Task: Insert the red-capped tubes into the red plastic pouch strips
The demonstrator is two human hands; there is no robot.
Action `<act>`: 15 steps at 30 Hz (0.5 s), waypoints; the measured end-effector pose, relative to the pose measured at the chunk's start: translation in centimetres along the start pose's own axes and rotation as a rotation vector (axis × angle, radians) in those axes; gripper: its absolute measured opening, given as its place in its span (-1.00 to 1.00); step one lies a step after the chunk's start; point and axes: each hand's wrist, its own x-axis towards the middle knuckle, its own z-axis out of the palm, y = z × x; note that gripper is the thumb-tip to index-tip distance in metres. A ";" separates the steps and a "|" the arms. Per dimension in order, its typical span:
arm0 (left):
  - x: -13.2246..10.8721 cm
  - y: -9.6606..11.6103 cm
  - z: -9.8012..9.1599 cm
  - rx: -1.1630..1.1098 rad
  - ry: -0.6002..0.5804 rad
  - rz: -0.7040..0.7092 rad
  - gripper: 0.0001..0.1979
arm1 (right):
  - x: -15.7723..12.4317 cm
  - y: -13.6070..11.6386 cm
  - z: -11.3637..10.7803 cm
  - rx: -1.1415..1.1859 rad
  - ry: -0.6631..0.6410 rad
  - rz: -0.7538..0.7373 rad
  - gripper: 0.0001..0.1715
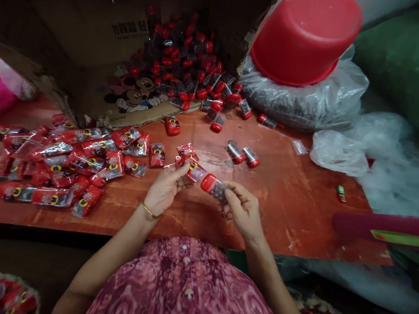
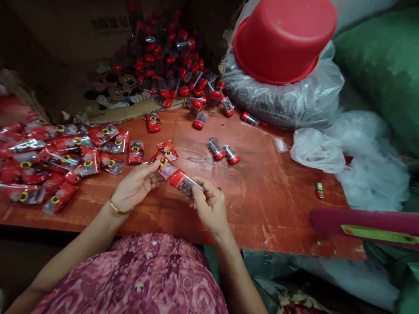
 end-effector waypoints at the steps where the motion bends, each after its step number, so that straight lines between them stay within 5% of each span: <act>1: -0.1 -0.1 0.1 0.019 -0.023 0.014 -0.72 | -0.1 -0.4 0.1 0.001 -0.013 -0.016 -0.74; 7: -0.2 -0.1 0.3 0.117 -0.032 0.100 -0.69 | 0.4 0.0 0.8 -0.088 0.033 -0.164 -0.79; 15: 0.1 -1.5 1.4 0.045 0.027 0.232 -0.68 | 0.1 1.9 3.2 0.062 0.026 -0.069 -0.68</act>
